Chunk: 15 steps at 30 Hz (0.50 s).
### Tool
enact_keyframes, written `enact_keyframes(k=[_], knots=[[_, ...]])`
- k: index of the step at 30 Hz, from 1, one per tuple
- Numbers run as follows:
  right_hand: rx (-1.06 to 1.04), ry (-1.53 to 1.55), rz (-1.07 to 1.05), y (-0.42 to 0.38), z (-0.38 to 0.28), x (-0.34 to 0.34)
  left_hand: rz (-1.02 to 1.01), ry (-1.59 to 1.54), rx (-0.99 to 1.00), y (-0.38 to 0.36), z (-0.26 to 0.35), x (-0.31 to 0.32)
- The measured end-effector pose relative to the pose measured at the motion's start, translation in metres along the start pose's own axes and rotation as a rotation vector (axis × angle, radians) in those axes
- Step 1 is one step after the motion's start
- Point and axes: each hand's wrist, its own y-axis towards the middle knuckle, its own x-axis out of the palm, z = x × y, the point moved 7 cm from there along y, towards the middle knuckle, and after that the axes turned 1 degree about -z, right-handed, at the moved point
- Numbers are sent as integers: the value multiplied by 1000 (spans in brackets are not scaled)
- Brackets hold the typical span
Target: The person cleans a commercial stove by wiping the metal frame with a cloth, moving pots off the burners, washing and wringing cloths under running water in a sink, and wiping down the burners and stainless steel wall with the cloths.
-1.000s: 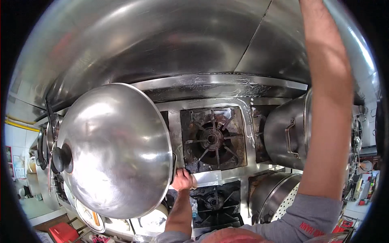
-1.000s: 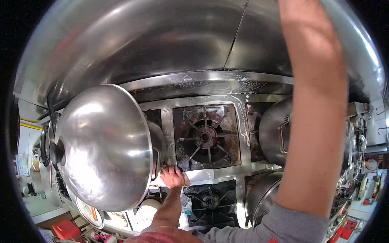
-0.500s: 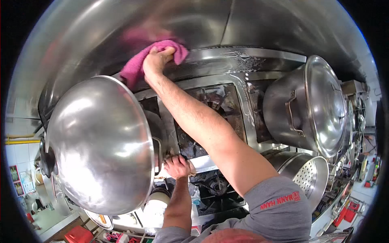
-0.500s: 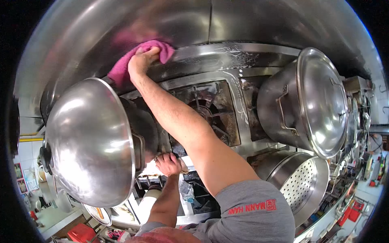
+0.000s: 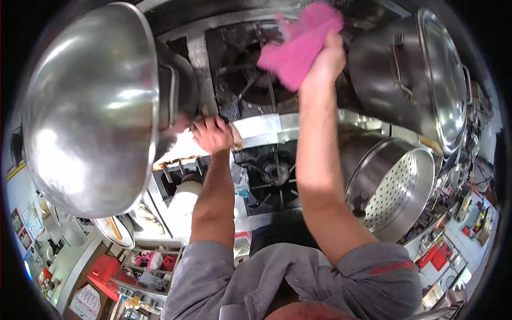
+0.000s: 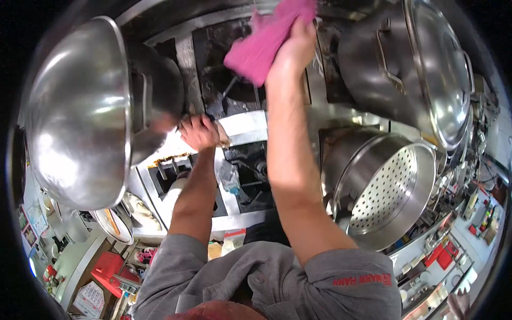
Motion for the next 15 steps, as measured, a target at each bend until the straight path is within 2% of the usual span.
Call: enact_keyframes(k=[2,3,4,6,8,10,12,15], knots=[[-45,-124,243,-69,20,-37,-33,-4,-16,0,-1,2],[-21,-198,252,-96,40,-65,104,-51,51,-2,1,-3],[5,-270,258,-124,61,-97,115,25,32,-2,-4,4],[165,-333,191,-184,91,-134,53,59,22,-1,-5,7],[58,-1010,97,-240,99,-173,63,51,24,-2,-3,4],[-2,-1286,15,-283,104,-173,87,38,30,-4,-3,2],[-57,-1314,-173,-306,121,-167,120,35,23,-4,-3,0],[2,-1225,-295,-319,156,-179,212,1,17,-7,-4,-3]])
